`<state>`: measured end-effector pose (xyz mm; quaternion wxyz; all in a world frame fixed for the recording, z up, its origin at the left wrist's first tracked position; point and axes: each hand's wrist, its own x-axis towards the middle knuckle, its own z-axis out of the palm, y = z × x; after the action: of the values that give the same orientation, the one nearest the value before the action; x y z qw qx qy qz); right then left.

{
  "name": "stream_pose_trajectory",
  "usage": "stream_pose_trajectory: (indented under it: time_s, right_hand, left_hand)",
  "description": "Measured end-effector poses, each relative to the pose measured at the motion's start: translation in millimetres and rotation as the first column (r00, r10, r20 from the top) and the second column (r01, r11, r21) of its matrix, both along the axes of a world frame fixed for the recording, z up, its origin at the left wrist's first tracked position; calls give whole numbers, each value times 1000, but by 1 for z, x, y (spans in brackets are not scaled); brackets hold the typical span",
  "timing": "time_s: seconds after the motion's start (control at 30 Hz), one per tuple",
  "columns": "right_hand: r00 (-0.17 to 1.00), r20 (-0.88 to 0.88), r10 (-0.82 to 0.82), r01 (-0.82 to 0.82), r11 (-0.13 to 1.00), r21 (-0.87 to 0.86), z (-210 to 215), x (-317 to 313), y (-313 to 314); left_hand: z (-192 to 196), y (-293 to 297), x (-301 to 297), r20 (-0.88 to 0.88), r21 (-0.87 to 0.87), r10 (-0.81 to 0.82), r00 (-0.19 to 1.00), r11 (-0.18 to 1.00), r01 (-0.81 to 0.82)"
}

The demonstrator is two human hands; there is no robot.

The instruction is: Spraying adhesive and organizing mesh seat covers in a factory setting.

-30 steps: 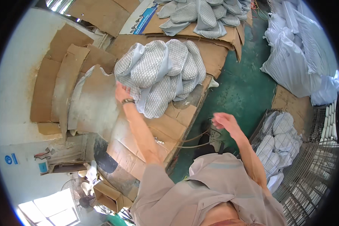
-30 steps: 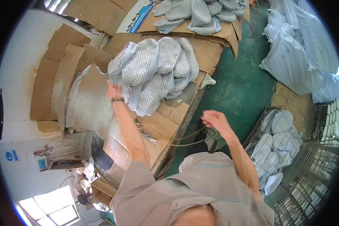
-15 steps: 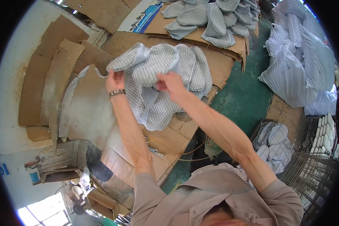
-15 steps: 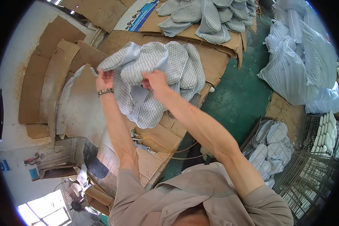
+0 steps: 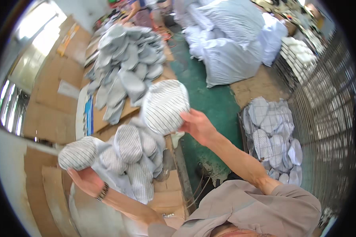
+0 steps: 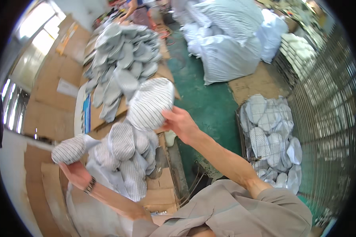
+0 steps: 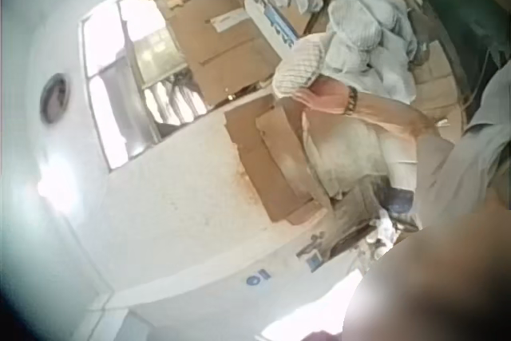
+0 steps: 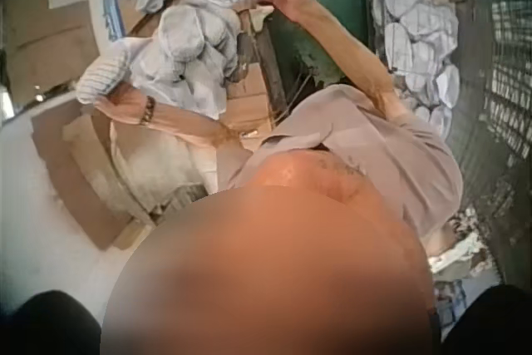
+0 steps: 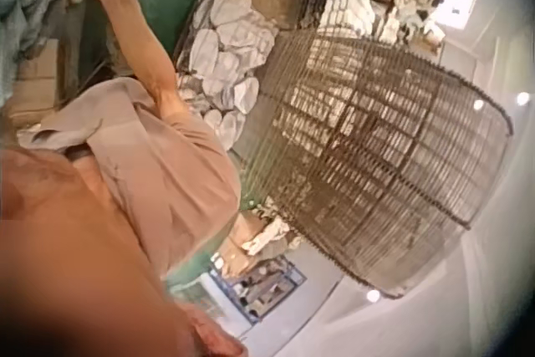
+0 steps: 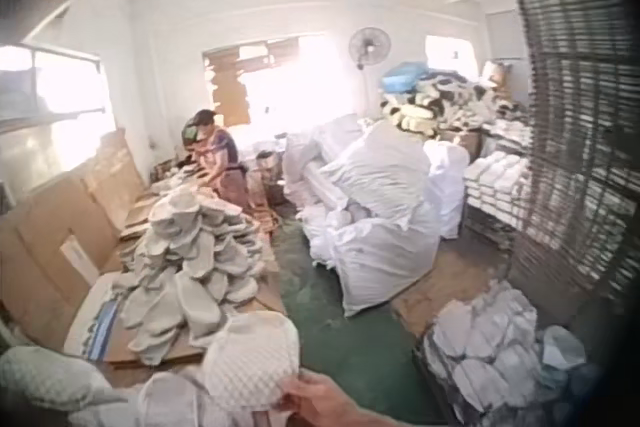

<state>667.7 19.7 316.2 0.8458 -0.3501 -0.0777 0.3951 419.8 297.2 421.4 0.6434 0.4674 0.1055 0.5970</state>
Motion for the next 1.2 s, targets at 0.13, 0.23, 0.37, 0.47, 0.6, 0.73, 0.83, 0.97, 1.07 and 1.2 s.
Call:
stream_pose_trajectory:
  time_s: [0.13, 0.23, 0.37, 0.47, 0.6, 0.73, 0.83, 0.97, 1.07, 1.2]
  right_hand:
    - [961, -120, -248, 221, 955, -197, -65, -1, -141]
    - [862, -235, -449, 369, 874, -317, -121, -6, -246]
    - [635, -352, -688, 557, 723, -408, -187, -19, -360]
    - [435, -361, -825, 661, 564, -494, -237, -31, -441]
    - [17, -359, -933, 760, 245, -601, -259, -50, -555]
    - [-203, -280, -938, 810, -1, -586, -279, -76, -645]
    - [-314, -231, -921, 807, -130, -576, -302, -75, -677]
    - [-260, -148, -954, 753, -104, -650, -352, -56, -689]
    - [377, -147, -914, 560, 352, -750, -368, -42, -656]
    - [572, -463, -677, 405, 724, -559, -339, -54, -592]
  left_hand:
    - [-41, -85, 49, -101, -201, -215, 971, 961, 192]
    - [-97, -147, 96, -47, -329, -526, 849, 811, 484]
    - [-176, -227, 138, -27, -610, -655, 755, 609, 506]
    - [-221, -282, 165, -8, -707, -810, 586, 419, 570]
    - [-236, -364, 221, 30, -796, -948, 316, 168, 581]
    - [-223, -450, 251, -8, -785, -997, 80, 56, 617]
    - [-227, -479, 259, -46, -792, -999, 8, 41, 609]
    - [-236, -532, 279, -142, -806, -986, -90, 63, 589]
    - [-247, -571, 299, -154, -808, -974, -168, 26, 588]
    - [-258, -626, 314, -94, -815, -939, -331, -118, 567]
